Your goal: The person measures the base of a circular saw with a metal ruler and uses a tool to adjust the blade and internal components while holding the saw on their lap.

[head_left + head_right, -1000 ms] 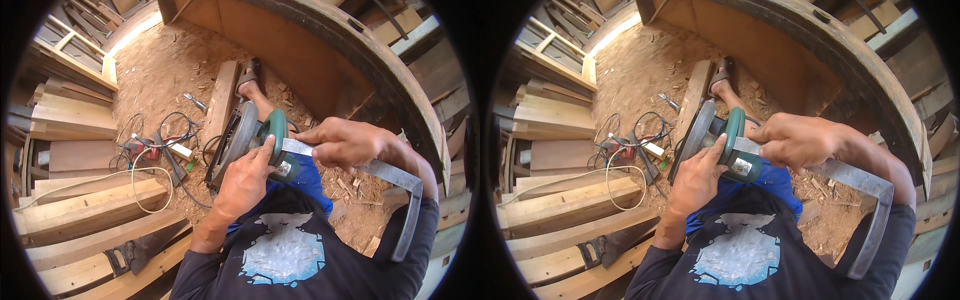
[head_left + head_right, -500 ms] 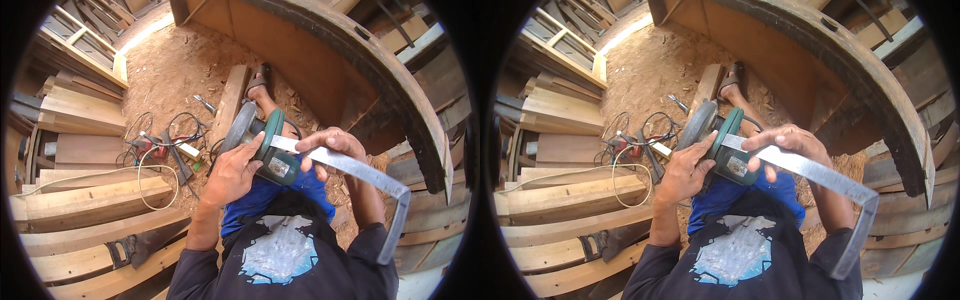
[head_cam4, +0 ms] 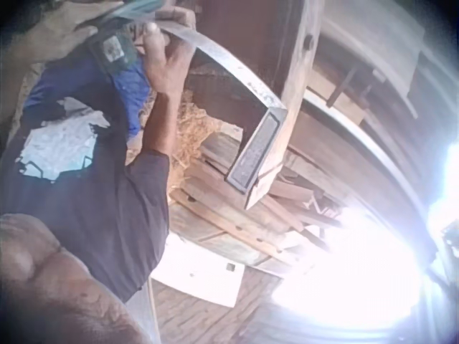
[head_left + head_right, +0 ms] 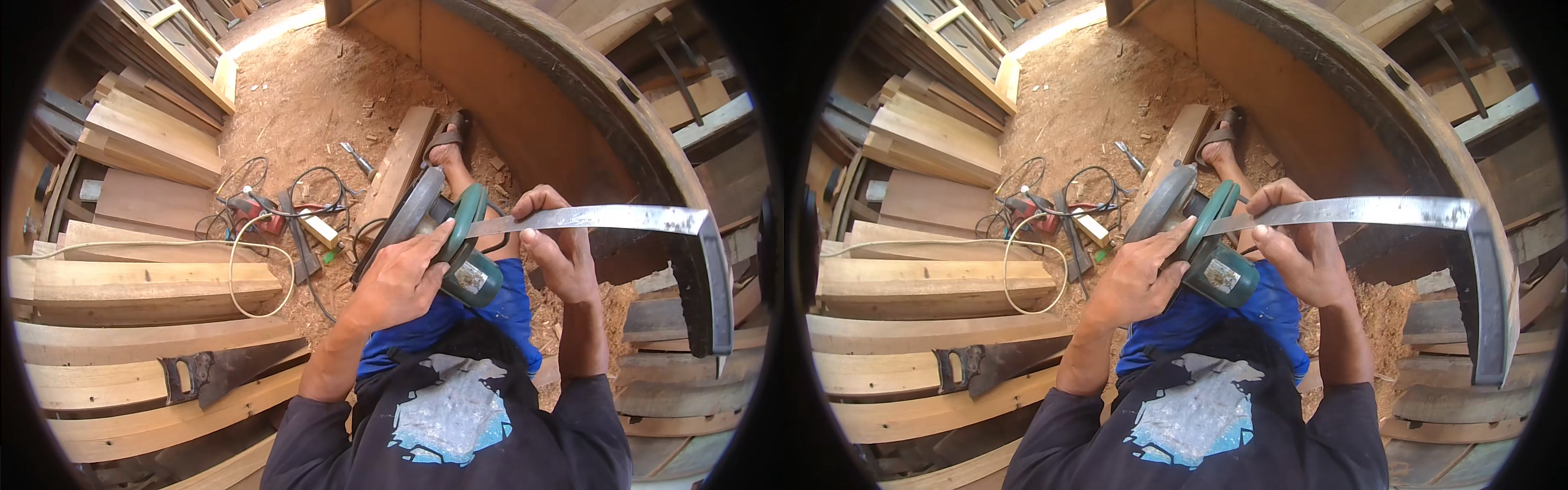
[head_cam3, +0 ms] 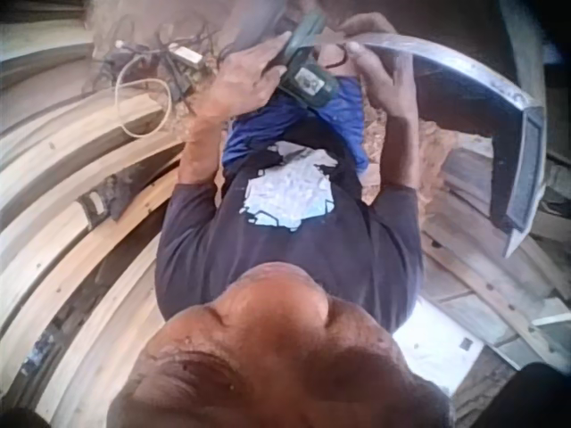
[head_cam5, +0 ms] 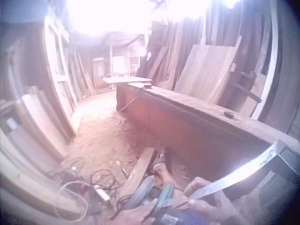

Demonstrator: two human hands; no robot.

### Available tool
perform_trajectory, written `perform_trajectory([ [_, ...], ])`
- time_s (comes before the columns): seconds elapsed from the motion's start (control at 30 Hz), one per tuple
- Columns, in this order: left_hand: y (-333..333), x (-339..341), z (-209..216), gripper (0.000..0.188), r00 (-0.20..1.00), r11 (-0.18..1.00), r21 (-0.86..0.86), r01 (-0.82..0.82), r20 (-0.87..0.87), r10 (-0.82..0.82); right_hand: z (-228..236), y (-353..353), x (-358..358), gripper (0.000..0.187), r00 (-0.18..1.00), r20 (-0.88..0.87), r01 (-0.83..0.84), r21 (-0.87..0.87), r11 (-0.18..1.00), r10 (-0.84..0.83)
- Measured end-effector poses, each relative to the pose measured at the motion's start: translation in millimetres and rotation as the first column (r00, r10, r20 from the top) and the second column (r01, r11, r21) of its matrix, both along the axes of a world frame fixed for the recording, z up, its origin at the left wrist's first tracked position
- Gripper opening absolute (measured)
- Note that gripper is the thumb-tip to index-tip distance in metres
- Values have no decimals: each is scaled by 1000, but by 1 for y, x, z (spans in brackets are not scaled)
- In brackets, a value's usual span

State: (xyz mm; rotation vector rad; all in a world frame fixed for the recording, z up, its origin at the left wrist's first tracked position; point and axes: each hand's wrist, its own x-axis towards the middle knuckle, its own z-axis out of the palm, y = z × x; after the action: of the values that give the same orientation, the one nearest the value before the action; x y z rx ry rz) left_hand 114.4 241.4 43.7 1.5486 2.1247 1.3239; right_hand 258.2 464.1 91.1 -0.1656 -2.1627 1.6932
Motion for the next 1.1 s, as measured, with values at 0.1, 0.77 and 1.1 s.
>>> perform_trajectory([
  [0.1,6,6,-2,60,1000,1000,-7,-14,-8,14,-8,0,-15,32,985,-168,42,45,998,-34],
  [0.77,16,17,-9,62,992,992,49,-120,-39,122,-21,-4,-39,7,952,-278,-161,-96,982,129],
  [1.1,18,12,-20,62,989,987,135,-85,-111,101,-36,-8,-45,6,933,-354,-66,-338,939,-62],
])
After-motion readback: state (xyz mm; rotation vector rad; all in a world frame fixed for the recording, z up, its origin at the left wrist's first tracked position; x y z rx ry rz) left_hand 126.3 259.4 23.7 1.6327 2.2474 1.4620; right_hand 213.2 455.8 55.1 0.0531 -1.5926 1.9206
